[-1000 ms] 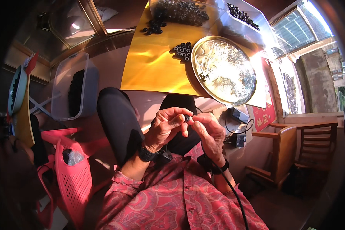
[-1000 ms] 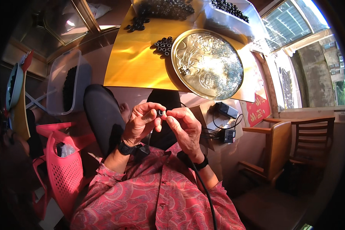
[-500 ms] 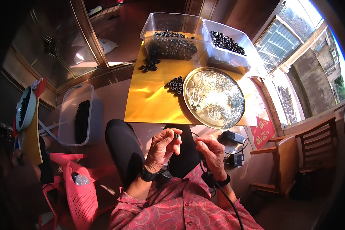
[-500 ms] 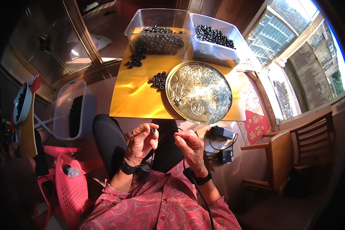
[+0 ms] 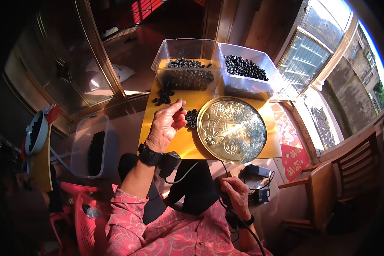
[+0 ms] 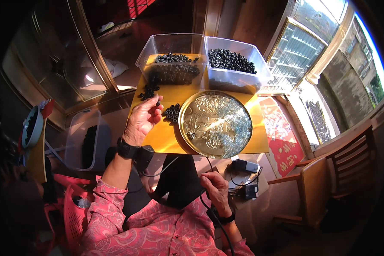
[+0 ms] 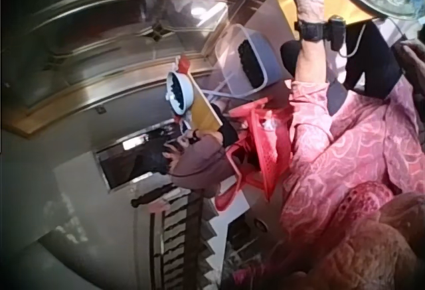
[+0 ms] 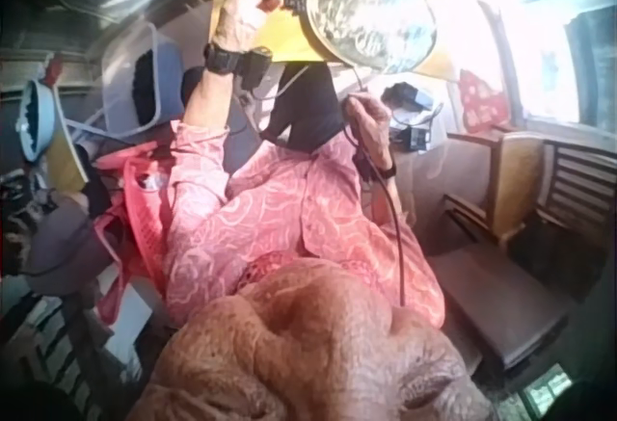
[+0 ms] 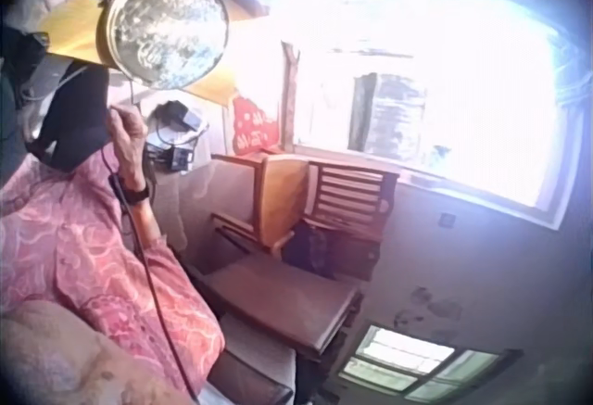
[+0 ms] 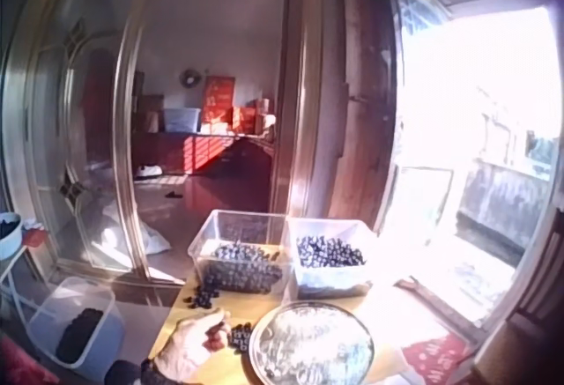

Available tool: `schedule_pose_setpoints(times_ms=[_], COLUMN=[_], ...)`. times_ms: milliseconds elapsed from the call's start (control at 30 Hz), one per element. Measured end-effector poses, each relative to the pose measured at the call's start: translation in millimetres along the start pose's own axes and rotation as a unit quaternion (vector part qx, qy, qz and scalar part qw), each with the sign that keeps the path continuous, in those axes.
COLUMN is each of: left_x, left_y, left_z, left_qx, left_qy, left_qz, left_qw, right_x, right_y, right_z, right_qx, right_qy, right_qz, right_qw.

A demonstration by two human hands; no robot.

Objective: Assembling small black rubber or plastic components by hand.

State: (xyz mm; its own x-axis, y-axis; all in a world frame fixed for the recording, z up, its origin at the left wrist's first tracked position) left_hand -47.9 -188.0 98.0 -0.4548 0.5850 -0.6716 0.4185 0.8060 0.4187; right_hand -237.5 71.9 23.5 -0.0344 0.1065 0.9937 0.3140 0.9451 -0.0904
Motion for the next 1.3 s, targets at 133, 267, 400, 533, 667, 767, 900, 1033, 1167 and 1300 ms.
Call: schedule_pose_setpoints(times_ms=[133, 267, 400, 533, 667, 767, 900, 1033, 1167, 1300], left_x=[-61, -107, -116, -92, -52, -10, 35, 61, 67, 69], left_y=[-50, -103, -118, -98, -65, -49, -36, -47, -46, -46], left_z=[-28, -36, -32, -9, 24, 46, 66, 56, 33, 29], left_qx=[-0.031, 0.015, 0.015, 0.005, -0.008, -0.136, -0.171, -0.118, -0.06, -0.119], left_qy=[-0.045, -0.06, -0.081, -0.109, -0.211, -0.39, -0.446, -0.512, -0.55, -0.627], left_qz=[-0.089, -0.118, -0.136, -0.123, -0.109, -0.111, -0.097, -0.208, -0.305, -0.334], left_qw=[0.995, 0.991, 0.987, 0.986, 0.971, 0.904, 0.873, 0.825, 0.775, 0.694], right_x=[-6, -6, -9, -19, -12, -9, -4, 2, 14, 27], right_y=[6, 11, 17, 18, 12, 4, -3, 0, 4, 6], right_z=[12, 17, 20, 27, 27, 33, 39, 43, 43, 46], right_qx=[-0.015, -0.038, -0.05, -0.043, -0.043, -0.039, -0.042, -0.042, -0.03, -0.033], right_qy=[-0.008, -0.016, -0.019, -0.014, -0.026, 0.005, 0.031, 0.047, 0.069, 0.066], right_qz=[-0.017, -0.014, -0.017, -0.027, -0.031, -0.002, 0.003, 0.002, 0.01, 0.015], right_qw=[1.0, 0.999, 0.998, 0.999, 0.998, 0.999, 0.999, 0.998, 0.997, 0.997])
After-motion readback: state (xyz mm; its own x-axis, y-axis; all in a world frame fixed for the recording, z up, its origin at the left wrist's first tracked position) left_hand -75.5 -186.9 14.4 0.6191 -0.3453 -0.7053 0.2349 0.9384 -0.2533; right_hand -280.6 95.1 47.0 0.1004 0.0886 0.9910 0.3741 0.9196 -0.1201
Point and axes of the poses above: each hand's wrist, its own y-axis away from the middle knuckle, its own z-axis out of the back of the hand, x = y × z, the point moved 4 cm from there along -y, towards the middle knuckle, and after that the axes turned 10 degrees about z, right-handed, at the moved point
